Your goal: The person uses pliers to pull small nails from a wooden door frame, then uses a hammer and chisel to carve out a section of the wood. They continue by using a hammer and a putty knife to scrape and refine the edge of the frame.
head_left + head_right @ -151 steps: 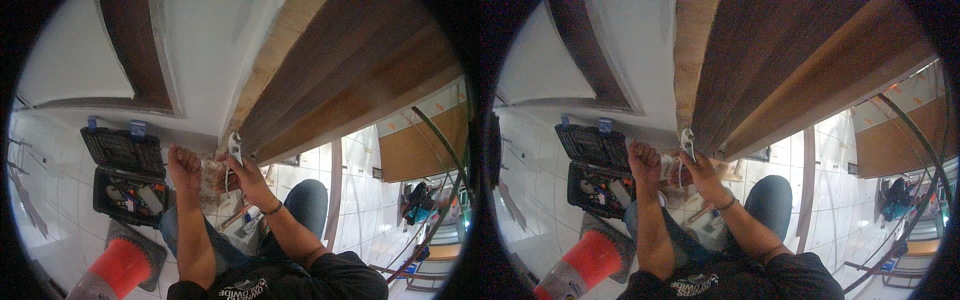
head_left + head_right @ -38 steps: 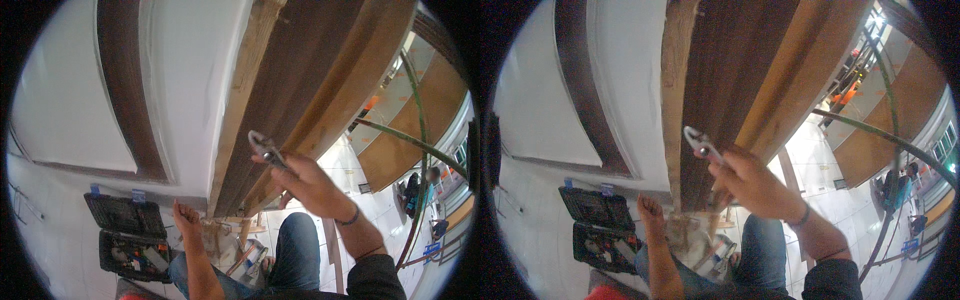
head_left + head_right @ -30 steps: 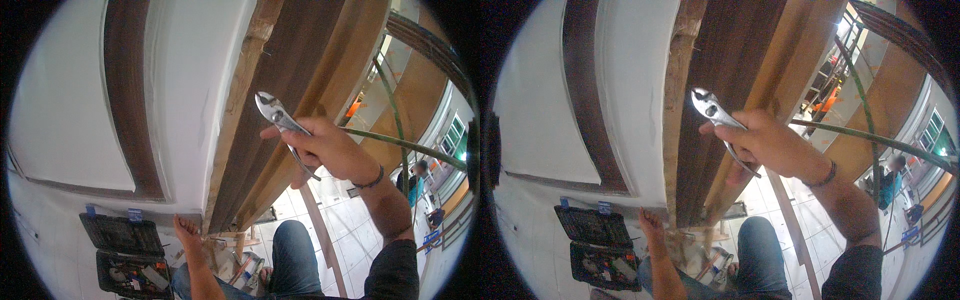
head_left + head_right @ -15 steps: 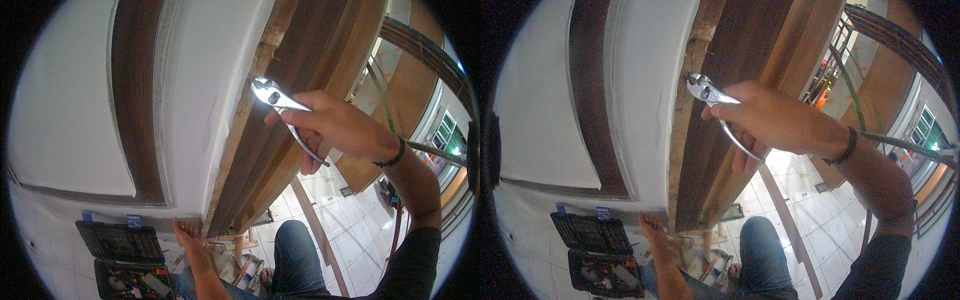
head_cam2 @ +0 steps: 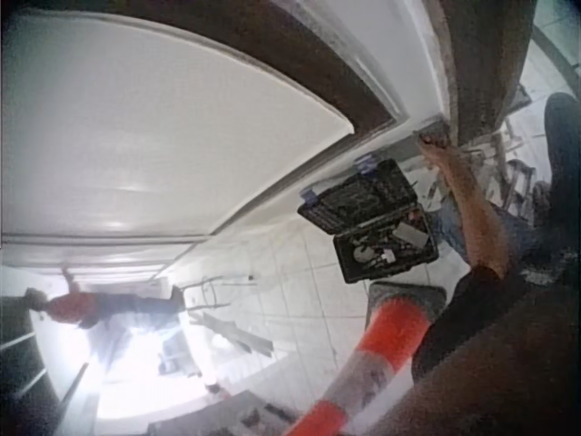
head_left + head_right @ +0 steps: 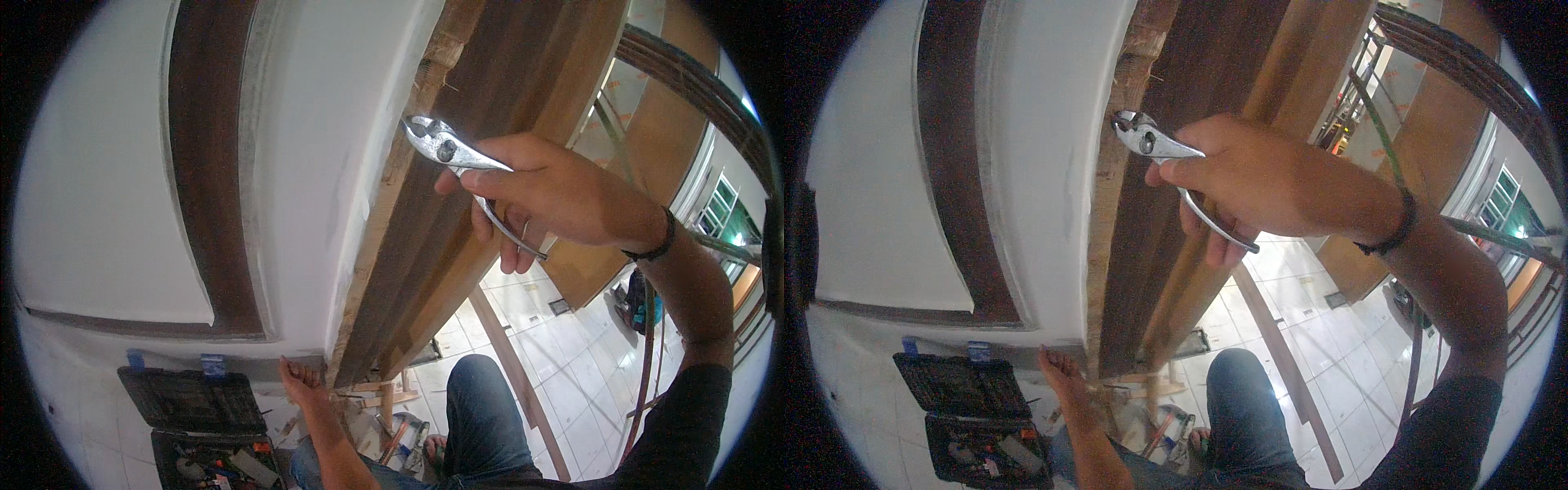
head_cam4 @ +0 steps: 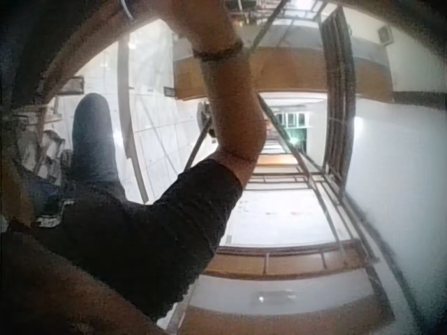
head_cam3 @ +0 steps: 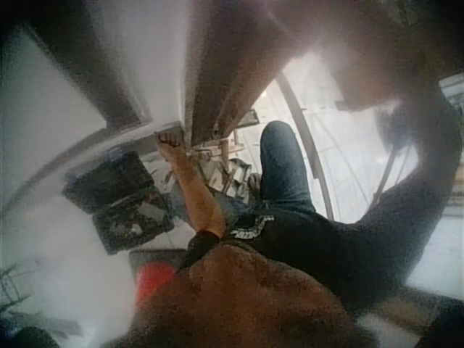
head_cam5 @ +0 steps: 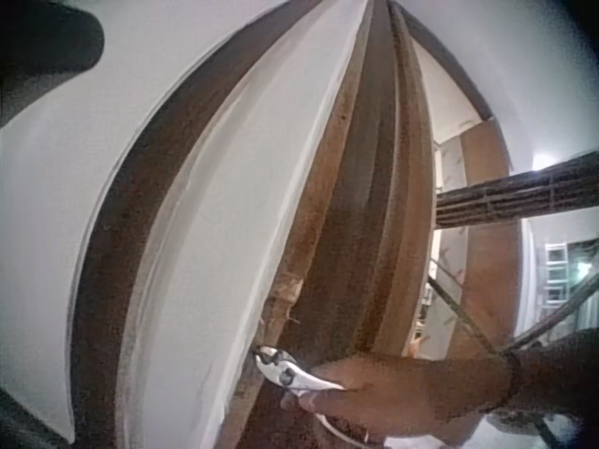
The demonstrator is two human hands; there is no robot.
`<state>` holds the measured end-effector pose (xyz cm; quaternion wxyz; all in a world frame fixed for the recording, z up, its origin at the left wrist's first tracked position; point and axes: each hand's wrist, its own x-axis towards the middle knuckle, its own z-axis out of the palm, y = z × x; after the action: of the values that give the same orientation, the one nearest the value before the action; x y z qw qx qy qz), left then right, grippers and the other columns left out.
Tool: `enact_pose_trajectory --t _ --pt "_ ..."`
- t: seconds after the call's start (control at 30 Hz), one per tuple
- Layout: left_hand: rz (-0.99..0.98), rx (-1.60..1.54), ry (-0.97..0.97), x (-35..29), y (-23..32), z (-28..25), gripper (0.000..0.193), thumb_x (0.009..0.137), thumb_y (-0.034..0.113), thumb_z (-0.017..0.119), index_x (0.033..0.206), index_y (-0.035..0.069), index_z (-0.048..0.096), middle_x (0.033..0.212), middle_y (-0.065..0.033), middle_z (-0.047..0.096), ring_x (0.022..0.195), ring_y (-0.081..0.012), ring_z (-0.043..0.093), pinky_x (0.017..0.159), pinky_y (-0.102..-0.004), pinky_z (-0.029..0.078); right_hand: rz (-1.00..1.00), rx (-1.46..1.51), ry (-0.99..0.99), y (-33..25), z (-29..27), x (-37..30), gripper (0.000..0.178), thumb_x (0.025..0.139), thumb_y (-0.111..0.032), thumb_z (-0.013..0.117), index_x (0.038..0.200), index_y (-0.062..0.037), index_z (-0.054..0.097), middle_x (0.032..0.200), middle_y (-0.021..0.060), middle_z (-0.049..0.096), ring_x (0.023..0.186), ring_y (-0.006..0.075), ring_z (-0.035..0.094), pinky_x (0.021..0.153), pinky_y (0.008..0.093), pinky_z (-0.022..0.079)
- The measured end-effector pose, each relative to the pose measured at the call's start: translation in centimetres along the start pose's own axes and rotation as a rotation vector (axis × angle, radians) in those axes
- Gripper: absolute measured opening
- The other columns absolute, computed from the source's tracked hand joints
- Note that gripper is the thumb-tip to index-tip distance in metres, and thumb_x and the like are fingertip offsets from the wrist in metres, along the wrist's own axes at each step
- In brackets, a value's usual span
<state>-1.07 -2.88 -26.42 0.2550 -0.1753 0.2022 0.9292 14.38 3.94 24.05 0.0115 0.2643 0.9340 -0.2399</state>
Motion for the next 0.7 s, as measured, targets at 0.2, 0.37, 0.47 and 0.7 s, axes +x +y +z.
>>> enact_pose_trajectory --t 0.2,0.37,0.47,0.7 --pt "-0.025 -0.03 -0.02 0.3 -0.1 -0.5 0.04 0.096 0.034 0.054 0.065 0.018 0.036 0.051 0.0062 0.025 0.041 -0.0086 0.018 0.037 -0.028 0.016 0.005 -0.024 0.019 -0.1 0.2 0.1 0.04 0.103 -0.024 0.031 0.126 0.0049 0.046 0.072 0.0099 0.063 0.056 0.0175 0.067 0.052 0.0294 0.058" --pt "0.029 0.067 0.119 -0.4 0.3 0.5 0.041 0.094 0.034 0.057 0.063 0.019 0.036 0.051 0.006 0.026 0.041 -0.0086 0.019 0.037 -0.0284 0.016 -0.028 -0.015 0.022 0.1 -0.2 0.0 0.04 0.102 -0.031 0.039 0.116 0.0056 0.049 0.073 0.0104 0.065 0.062 0.0159 0.069 0.047 0.0245 0.054" --pt "0.023 0.068 0.117 -0.6 0.0 0.6 0.041 0.093 0.035 0.057 0.063 0.019 0.035 0.051 0.006 0.026 0.041 -0.0087 0.019 0.038 -0.0286 0.016 -0.054 -0.054 0.075 0.4 0.1 0.0 0.039 0.102 -0.03 0.039 0.113 0.0063 0.049 0.074 0.012 0.066 0.062 0.0169 0.069 0.048 0.0253 0.055" --pt "0.033 0.047 0.149 -0.9 0.2 0.9 0.042 0.093 0.035 0.058 0.063 0.019 0.034 0.053 0.0063 0.025 0.044 -0.0094 0.018 0.04 -0.0286 0.017 -0.056 -0.143 0.044 -0.3 -0.1 0.0 0.044 0.103 -0.027 0.029 0.131 0.0033 0.043 0.071 0.0113 0.063 0.057 0.0207 0.068 0.05 0.0292 0.058"
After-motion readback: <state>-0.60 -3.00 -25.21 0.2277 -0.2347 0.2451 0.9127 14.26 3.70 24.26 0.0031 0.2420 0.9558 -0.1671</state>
